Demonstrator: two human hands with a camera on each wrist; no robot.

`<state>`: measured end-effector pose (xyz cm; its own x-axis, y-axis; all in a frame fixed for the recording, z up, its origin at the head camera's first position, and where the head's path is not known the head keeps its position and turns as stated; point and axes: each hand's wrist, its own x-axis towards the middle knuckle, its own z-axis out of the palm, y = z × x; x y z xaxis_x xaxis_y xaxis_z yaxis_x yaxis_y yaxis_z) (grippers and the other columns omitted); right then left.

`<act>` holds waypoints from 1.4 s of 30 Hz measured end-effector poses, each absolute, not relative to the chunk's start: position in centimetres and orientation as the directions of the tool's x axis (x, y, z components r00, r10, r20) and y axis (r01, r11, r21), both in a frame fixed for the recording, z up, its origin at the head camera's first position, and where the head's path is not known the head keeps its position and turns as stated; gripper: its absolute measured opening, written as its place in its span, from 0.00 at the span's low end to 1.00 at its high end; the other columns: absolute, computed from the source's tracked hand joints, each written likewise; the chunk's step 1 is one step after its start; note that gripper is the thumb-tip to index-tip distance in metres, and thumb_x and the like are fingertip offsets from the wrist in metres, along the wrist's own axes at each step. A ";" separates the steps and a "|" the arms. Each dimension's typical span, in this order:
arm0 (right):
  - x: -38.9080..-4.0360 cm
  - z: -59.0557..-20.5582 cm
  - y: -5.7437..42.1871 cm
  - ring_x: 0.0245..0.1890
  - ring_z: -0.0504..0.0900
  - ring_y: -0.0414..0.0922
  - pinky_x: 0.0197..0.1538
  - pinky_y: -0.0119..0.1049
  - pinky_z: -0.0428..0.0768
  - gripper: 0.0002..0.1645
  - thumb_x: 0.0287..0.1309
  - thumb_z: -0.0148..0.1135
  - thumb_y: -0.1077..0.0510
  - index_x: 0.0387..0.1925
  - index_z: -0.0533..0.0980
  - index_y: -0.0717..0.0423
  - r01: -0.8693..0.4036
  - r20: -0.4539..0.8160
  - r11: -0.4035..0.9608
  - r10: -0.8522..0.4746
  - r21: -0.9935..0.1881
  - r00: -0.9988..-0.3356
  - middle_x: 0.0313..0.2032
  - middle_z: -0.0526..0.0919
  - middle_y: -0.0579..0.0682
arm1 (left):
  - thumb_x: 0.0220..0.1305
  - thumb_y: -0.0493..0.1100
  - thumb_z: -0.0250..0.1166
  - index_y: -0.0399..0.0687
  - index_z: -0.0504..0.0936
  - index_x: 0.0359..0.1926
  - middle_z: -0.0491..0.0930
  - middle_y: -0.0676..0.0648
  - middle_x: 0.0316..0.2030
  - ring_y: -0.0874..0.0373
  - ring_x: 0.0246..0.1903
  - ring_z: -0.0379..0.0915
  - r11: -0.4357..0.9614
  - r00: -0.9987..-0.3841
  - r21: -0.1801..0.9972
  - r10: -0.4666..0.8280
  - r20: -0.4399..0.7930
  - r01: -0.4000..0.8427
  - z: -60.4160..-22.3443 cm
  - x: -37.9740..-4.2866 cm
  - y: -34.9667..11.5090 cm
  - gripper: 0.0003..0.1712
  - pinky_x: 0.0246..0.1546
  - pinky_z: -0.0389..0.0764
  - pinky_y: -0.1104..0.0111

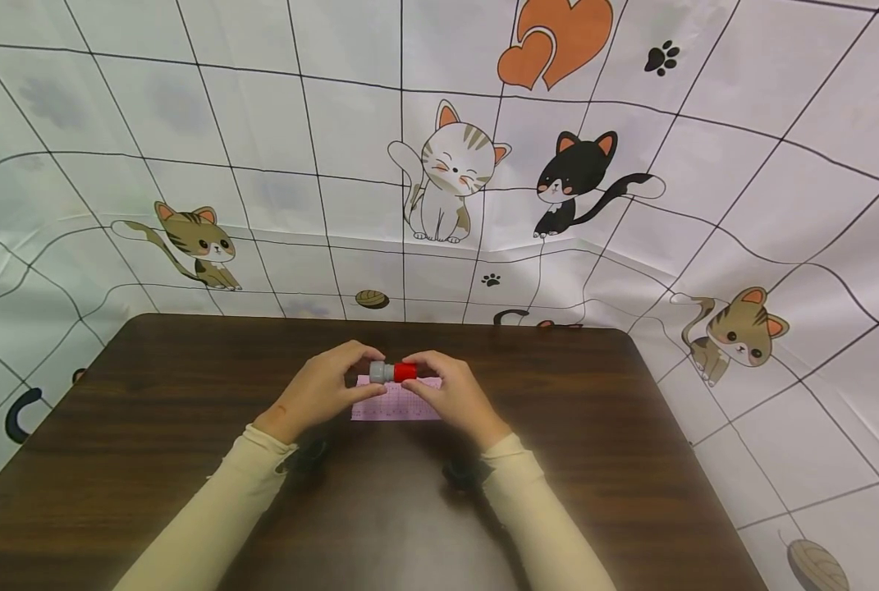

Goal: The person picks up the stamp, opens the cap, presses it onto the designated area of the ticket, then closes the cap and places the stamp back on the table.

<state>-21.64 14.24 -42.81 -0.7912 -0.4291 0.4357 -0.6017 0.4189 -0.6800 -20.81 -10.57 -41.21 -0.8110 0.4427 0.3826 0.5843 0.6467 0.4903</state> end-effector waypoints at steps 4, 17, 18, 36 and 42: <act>-21.6 -42.8 14.3 0.48 0.87 0.48 0.55 0.48 0.85 0.18 0.61 0.74 0.62 0.53 0.83 0.55 -0.601 0.428 0.426 -0.438 -0.676 -0.791 0.49 0.88 0.50 | 0.60 0.51 0.78 0.49 0.82 0.56 0.83 0.50 0.50 0.50 0.50 0.83 0.645 -0.811 0.493 0.449 0.374 0.584 -41.3 -20.8 -10.6 0.26 0.53 0.84 0.55; -21.5 -42.8 14.4 0.50 0.87 0.49 0.54 0.53 0.85 0.17 0.62 0.73 0.62 0.53 0.82 0.54 -0.624 0.429 0.444 -0.466 -0.643 -0.774 0.49 0.87 0.49 | 0.61 0.50 0.77 0.49 0.82 0.57 0.84 0.50 0.52 0.52 0.50 0.83 0.649 -0.809 0.483 0.457 0.371 0.588 -41.4 -20.8 -10.6 0.26 0.55 0.83 0.55; -21.5 -42.8 14.4 0.50 0.87 0.49 0.54 0.52 0.85 0.17 0.62 0.73 0.62 0.53 0.82 0.54 -0.624 0.428 0.445 -0.467 -0.642 -0.774 0.49 0.86 0.48 | 0.61 0.50 0.77 0.49 0.82 0.57 0.84 0.50 0.52 0.52 0.50 0.83 0.649 -0.808 0.481 0.458 0.372 0.589 -41.4 -20.8 -10.6 0.26 0.55 0.83 0.55; -21.5 -42.7 14.4 0.52 0.86 0.55 0.57 0.51 0.83 0.18 0.63 0.72 0.62 0.54 0.82 0.55 -0.621 0.409 0.431 -0.489 -0.654 -0.770 0.50 0.86 0.52 | 0.62 0.50 0.76 0.50 0.83 0.59 0.85 0.50 0.53 0.54 0.49 0.84 0.653 -0.799 0.463 0.466 0.379 0.600 -41.2 -20.7 -10.6 0.25 0.55 0.84 0.56; -21.6 -42.8 14.4 0.52 0.86 0.53 0.57 0.49 0.84 0.18 0.62 0.73 0.62 0.53 0.82 0.54 -0.619 0.407 0.440 -0.486 -0.651 -0.773 0.50 0.86 0.51 | 0.61 0.48 0.77 0.51 0.83 0.59 0.85 0.51 0.52 0.55 0.48 0.84 0.651 -0.799 0.465 0.465 0.380 0.600 -41.2 -20.7 -10.7 0.26 0.53 0.84 0.56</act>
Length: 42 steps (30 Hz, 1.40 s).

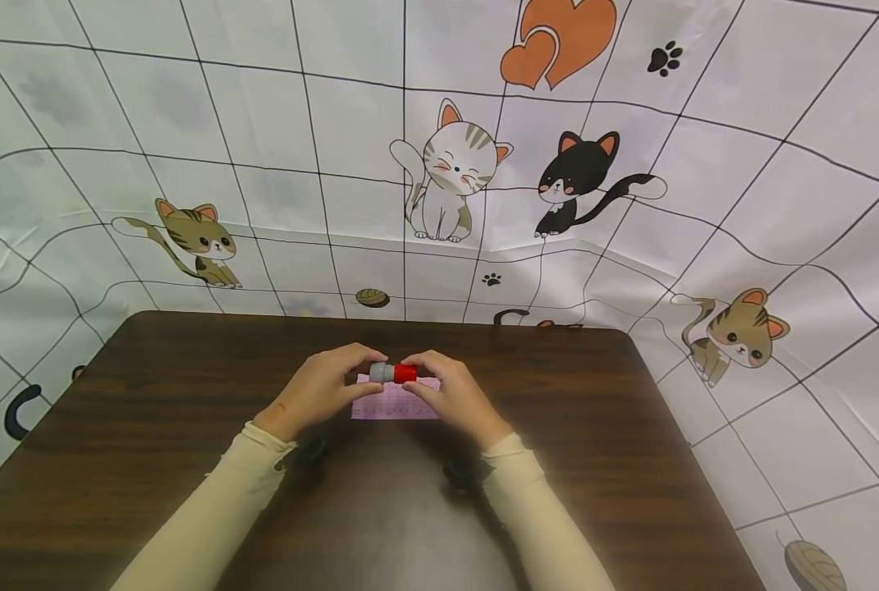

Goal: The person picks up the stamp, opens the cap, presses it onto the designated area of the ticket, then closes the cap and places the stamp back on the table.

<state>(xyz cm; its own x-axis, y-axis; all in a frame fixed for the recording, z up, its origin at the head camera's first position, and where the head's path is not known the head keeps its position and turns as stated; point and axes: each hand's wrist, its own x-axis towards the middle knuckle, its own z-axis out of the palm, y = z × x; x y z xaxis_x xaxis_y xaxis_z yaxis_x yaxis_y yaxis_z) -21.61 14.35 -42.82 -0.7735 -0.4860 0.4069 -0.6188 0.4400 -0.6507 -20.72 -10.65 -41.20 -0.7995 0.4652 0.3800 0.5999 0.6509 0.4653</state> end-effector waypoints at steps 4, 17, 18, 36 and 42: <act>-21.6 -42.8 14.4 0.52 0.87 0.50 0.56 0.48 0.84 0.17 0.62 0.73 0.62 0.52 0.82 0.53 -0.623 0.421 0.443 -0.473 -0.645 -0.773 0.49 0.86 0.49 | 0.60 0.47 0.78 0.51 0.82 0.58 0.84 0.51 0.51 0.55 0.49 0.84 0.648 -0.803 0.475 0.461 0.377 0.595 -41.2 -20.8 -10.6 0.26 0.53 0.84 0.57; -21.7 -42.8 14.4 0.49 0.87 0.57 0.52 0.51 0.85 0.16 0.61 0.74 0.61 0.51 0.82 0.54 -0.626 0.444 0.422 -0.456 -0.656 -0.771 0.47 0.87 0.54 | 0.58 0.52 0.80 0.53 0.83 0.53 0.81 0.55 0.44 0.60 0.40 0.78 0.661 -0.825 0.495 0.422 0.375 0.564 -41.0 -20.6 -10.6 0.24 0.44 0.84 0.64; -21.7 -42.9 14.4 0.49 0.87 0.58 0.52 0.51 0.85 0.17 0.61 0.74 0.61 0.51 0.82 0.54 -0.625 0.442 0.421 -0.456 -0.657 -0.772 0.47 0.87 0.54 | 0.58 0.52 0.80 0.53 0.83 0.53 0.81 0.55 0.44 0.60 0.40 0.78 0.662 -0.824 0.492 0.422 0.378 0.565 -41.0 -20.6 -10.6 0.24 0.43 0.84 0.64; -21.5 -42.7 14.3 0.50 0.87 0.46 0.55 0.46 0.85 0.17 0.61 0.74 0.62 0.51 0.82 0.53 -0.603 0.420 0.459 -0.442 -0.653 -0.792 0.47 0.86 0.47 | 0.59 0.50 0.79 0.52 0.82 0.55 0.82 0.53 0.48 0.59 0.42 0.80 0.663 -0.813 0.474 0.429 0.392 0.579 -41.1 -20.7 -10.5 0.25 0.46 0.86 0.61; -21.5 -42.8 14.2 0.50 0.87 0.46 0.55 0.47 0.85 0.17 0.61 0.73 0.62 0.51 0.82 0.52 -0.610 0.430 0.455 -0.442 -0.649 -0.787 0.48 0.86 0.47 | 0.59 0.49 0.79 0.51 0.82 0.55 0.82 0.53 0.47 0.59 0.41 0.80 0.659 -0.813 0.478 0.427 0.396 0.580 -41.2 -20.7 -10.5 0.25 0.45 0.86 0.61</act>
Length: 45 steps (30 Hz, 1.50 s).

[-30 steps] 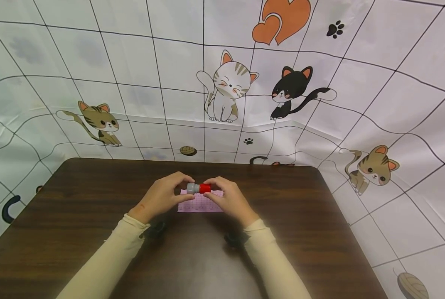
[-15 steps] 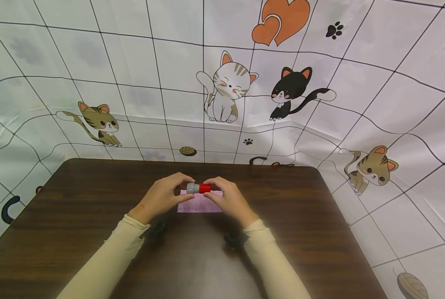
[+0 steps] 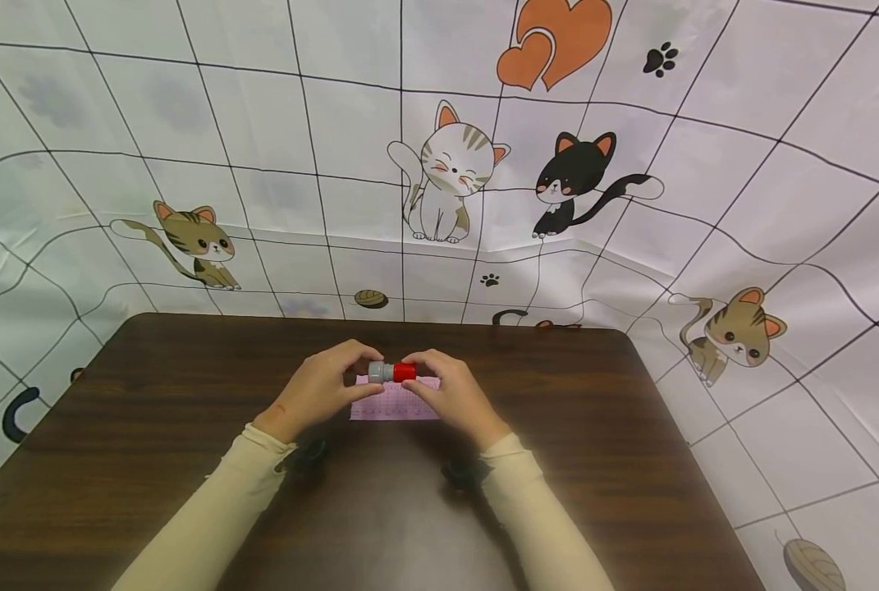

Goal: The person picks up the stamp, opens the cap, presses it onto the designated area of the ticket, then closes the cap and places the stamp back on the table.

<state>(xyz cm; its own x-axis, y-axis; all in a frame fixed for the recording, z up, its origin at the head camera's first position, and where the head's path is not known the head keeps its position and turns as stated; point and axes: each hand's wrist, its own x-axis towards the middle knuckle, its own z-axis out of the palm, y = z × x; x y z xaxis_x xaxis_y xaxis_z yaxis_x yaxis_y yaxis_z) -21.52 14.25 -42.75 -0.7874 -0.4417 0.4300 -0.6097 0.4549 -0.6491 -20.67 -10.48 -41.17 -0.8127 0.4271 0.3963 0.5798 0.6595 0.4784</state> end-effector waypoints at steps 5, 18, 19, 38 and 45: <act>-21.6 -42.7 14.2 0.50 0.87 0.46 0.56 0.46 0.84 0.17 0.62 0.73 0.62 0.51 0.82 0.53 -0.612 0.434 0.456 -0.440 -0.646 -0.786 0.48 0.86 0.47 | 0.59 0.48 0.79 0.51 0.82 0.55 0.82 0.53 0.47 0.59 0.41 0.81 0.656 -0.815 0.487 0.427 0.392 0.577 -41.2 -20.7 -10.5 0.25 0.46 0.86 0.61; -21.6 -42.7 14.3 0.50 0.87 0.46 0.54 0.46 0.85 0.16 0.63 0.73 0.62 0.52 0.82 0.52 -0.602 0.438 0.460 -0.420 -0.652 -0.795 0.48 0.86 0.47 | 0.60 0.48 0.78 0.51 0.82 0.56 0.80 0.54 0.45 0.61 0.37 0.75 0.668 -0.819 0.478 0.417 0.394 0.571 -41.0 -20.6 -10.5 0.25 0.42 0.84 0.65; -21.6 -42.7 14.3 0.50 0.87 0.46 0.53 0.46 0.85 0.16 0.63 0.73 0.62 0.52 0.82 0.52 -0.602 0.438 0.460 -0.418 -0.653 -0.795 0.48 0.86 0.47 | 0.60 0.48 0.78 0.51 0.82 0.56 0.80 0.54 0.45 0.61 0.37 0.75 0.668 -0.819 0.478 0.417 0.395 0.570 -41.0 -20.7 -10.5 0.25 0.42 0.84 0.65; -21.9 -42.7 14.7 0.46 0.87 0.48 0.46 0.54 0.87 0.17 0.62 0.72 0.64 0.52 0.81 0.54 -0.605 0.467 0.420 -0.391 -0.677 -0.793 0.47 0.86 0.50 | 0.61 0.51 0.77 0.50 0.80 0.62 0.82 0.50 0.48 0.60 0.38 0.78 0.676 -0.823 0.480 0.382 0.421 0.560 -41.0 -21.0 -11.0 0.30 0.40 0.84 0.64; -22.2 -42.7 15.0 0.45 0.86 0.47 0.48 0.49 0.87 0.17 0.61 0.74 0.64 0.52 0.82 0.56 -0.595 0.479 0.448 -0.354 -0.667 -0.803 0.46 0.86 0.51 | 0.64 0.52 0.74 0.50 0.76 0.71 0.82 0.48 0.56 0.54 0.46 0.81 0.690 -0.809 0.442 0.388 0.442 0.573 -41.2 -21.4 -11.5 0.36 0.48 0.85 0.57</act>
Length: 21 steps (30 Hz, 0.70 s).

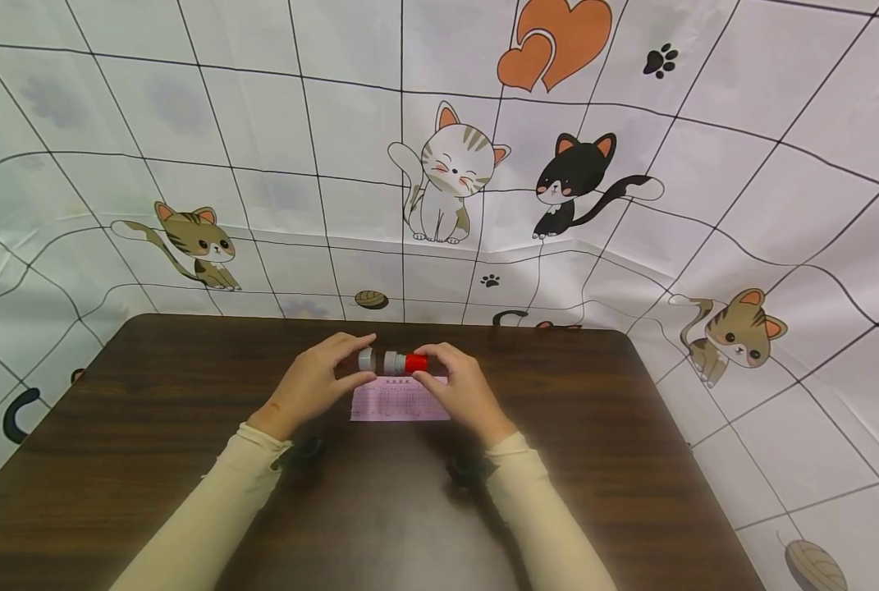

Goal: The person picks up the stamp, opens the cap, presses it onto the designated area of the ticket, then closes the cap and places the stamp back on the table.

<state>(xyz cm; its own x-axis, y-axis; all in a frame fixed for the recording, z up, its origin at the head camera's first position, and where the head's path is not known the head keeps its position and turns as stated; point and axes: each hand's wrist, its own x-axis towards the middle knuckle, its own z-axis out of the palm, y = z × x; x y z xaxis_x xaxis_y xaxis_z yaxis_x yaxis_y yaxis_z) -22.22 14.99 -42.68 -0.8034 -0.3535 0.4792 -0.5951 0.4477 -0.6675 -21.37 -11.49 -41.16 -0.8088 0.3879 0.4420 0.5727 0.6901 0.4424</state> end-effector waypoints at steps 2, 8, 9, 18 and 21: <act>-22.3 -42.7 15.1 0.46 0.86 0.46 0.49 0.47 0.87 0.17 0.61 0.74 0.63 0.51 0.83 0.55 -0.589 0.480 0.464 -0.341 -0.662 -0.808 0.45 0.87 0.50 | 0.65 0.53 0.74 0.51 0.78 0.69 0.82 0.49 0.57 0.53 0.49 0.82 0.695 -0.812 0.444 0.380 0.442 0.566 -41.2 -21.4 -11.6 0.34 0.50 0.85 0.56; -22.4 -42.7 15.3 0.46 0.85 0.45 0.50 0.45 0.86 0.18 0.60 0.74 0.63 0.52 0.83 0.55 -0.586 0.488 0.485 -0.325 -0.650 -0.810 0.46 0.87 0.49 | 0.64 0.53 0.75 0.51 0.81 0.66 0.82 0.49 0.58 0.51 0.48 0.82 0.696 -0.823 0.462 0.357 0.442 0.550 -41.1 -21.4 -11.7 0.31 0.49 0.85 0.56; -22.4 -42.7 15.3 0.46 0.85 0.45 0.49 0.44 0.86 0.18 0.60 0.75 0.62 0.52 0.83 0.55 -0.587 0.490 0.486 -0.324 -0.648 -0.809 0.46 0.87 0.49 | 0.64 0.53 0.75 0.51 0.81 0.66 0.82 0.49 0.58 0.51 0.47 0.82 0.697 -0.824 0.463 0.355 0.442 0.548 -41.1 -21.4 -11.7 0.31 0.48 0.85 0.56; -22.6 -42.8 15.5 0.46 0.84 0.45 0.50 0.47 0.85 0.17 0.61 0.74 0.61 0.52 0.83 0.54 -0.577 0.488 0.513 -0.312 -0.635 -0.815 0.46 0.87 0.49 | 0.64 0.53 0.75 0.51 0.81 0.64 0.83 0.49 0.54 0.56 0.40 0.78 0.722 -0.845 0.470 0.311 0.435 0.508 -41.0 -21.5 -11.8 0.30 0.41 0.83 0.60; -22.6 -42.9 15.5 0.46 0.84 0.45 0.51 0.47 0.85 0.17 0.61 0.75 0.61 0.51 0.83 0.54 -0.573 0.488 0.515 -0.306 -0.638 -0.818 0.46 0.87 0.49 | 0.63 0.52 0.75 0.51 0.81 0.65 0.83 0.48 0.55 0.55 0.42 0.79 0.724 -0.852 0.480 0.299 0.429 0.496 -41.0 -21.5 -11.8 0.30 0.44 0.85 0.58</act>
